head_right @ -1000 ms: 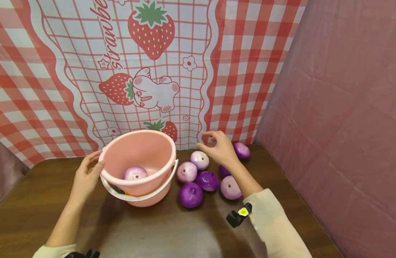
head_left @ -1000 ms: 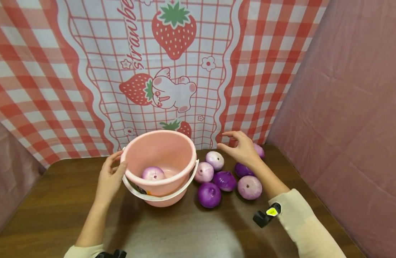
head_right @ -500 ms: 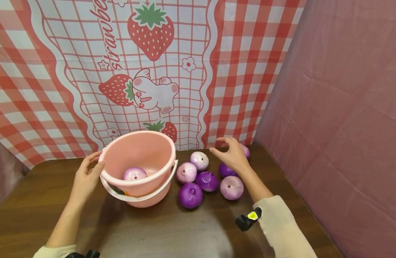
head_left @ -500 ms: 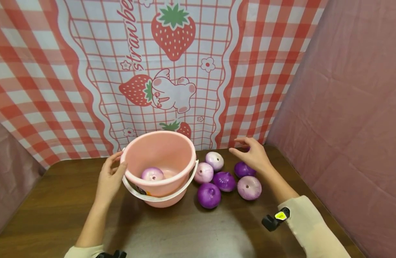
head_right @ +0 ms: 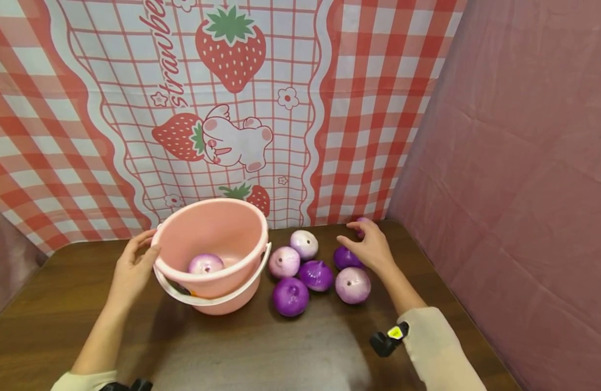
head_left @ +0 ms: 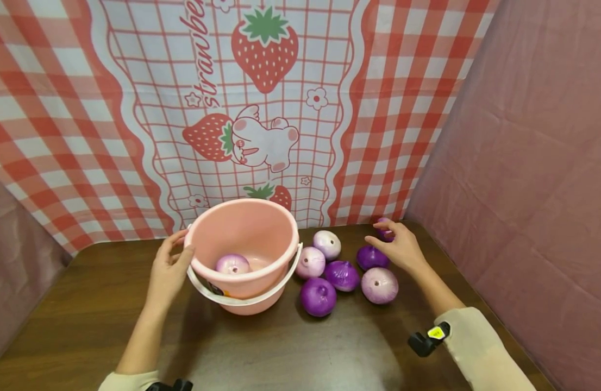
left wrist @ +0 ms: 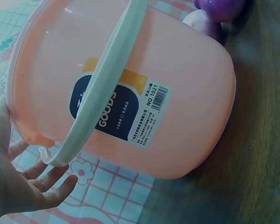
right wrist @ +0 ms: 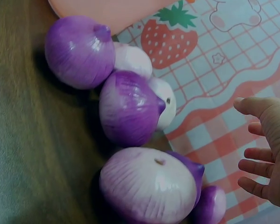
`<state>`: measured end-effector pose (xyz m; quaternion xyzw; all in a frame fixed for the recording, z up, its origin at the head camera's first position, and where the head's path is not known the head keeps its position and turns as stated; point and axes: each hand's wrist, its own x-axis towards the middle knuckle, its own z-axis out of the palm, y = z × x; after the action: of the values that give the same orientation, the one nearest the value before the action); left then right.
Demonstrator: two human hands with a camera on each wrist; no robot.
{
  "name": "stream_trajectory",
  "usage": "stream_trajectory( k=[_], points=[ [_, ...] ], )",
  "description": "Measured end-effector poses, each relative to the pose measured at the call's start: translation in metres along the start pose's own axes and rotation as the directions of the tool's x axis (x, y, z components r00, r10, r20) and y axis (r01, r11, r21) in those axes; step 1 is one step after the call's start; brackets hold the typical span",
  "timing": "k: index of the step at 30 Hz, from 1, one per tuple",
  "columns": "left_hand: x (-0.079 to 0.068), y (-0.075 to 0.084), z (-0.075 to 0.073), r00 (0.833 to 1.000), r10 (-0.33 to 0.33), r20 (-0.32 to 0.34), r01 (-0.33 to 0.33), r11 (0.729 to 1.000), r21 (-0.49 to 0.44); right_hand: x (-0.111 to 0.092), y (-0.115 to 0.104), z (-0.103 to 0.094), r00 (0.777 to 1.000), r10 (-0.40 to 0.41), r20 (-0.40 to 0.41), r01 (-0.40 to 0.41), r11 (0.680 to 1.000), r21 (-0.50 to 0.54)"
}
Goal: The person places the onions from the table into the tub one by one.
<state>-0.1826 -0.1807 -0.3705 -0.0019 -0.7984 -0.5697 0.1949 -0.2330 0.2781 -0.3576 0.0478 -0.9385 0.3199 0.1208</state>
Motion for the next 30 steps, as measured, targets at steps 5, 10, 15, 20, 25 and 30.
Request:
stream_trajectory(
  k=[5, 10, 15, 20, 25, 30],
  points=[
    [0.000, 0.000, 0.000, 1.000, 0.002, -0.002, -0.002, 1.000, 0.003, -0.003, 0.013, 0.003, 1.000, -0.006, -0.016, 0.005, 1.000, -0.019],
    [0.000, 0.001, 0.000, 1.000, 0.001, -0.004, -0.001, 1.000, 0.013, -0.005, 0.024, 0.007, 1.000, 0.030, 0.004, -0.030, 0.999, -0.033],
    [-0.001, 0.001, 0.000, 1.000, -0.006, -0.001, 0.006, 1.000, 0.014, -0.005, 0.033, 0.013, 0.998, 0.054, 0.038, -0.053, 0.998, -0.016],
    [-0.001, 0.001, 0.000, 1.000, -0.017, 0.004, 0.017, 1.000, 0.008, -0.006, 0.040, 0.018, 0.996, 0.063, 0.057, -0.062, 0.998, -0.027],
    [-0.001, 0.001, 0.000, 1.000, -0.015, 0.001, 0.015, 1.000, 0.007, -0.006, 0.043, 0.024, 0.996, 0.063, 0.069, -0.060, 0.997, -0.039],
    [-0.001, 0.001, 0.000, 1.000, -0.011, -0.001, 0.011, 1.000, 0.012, -0.005, 0.043, 0.027, 0.994, 0.080, 0.079, -0.077, 0.996, -0.033]
  ],
)
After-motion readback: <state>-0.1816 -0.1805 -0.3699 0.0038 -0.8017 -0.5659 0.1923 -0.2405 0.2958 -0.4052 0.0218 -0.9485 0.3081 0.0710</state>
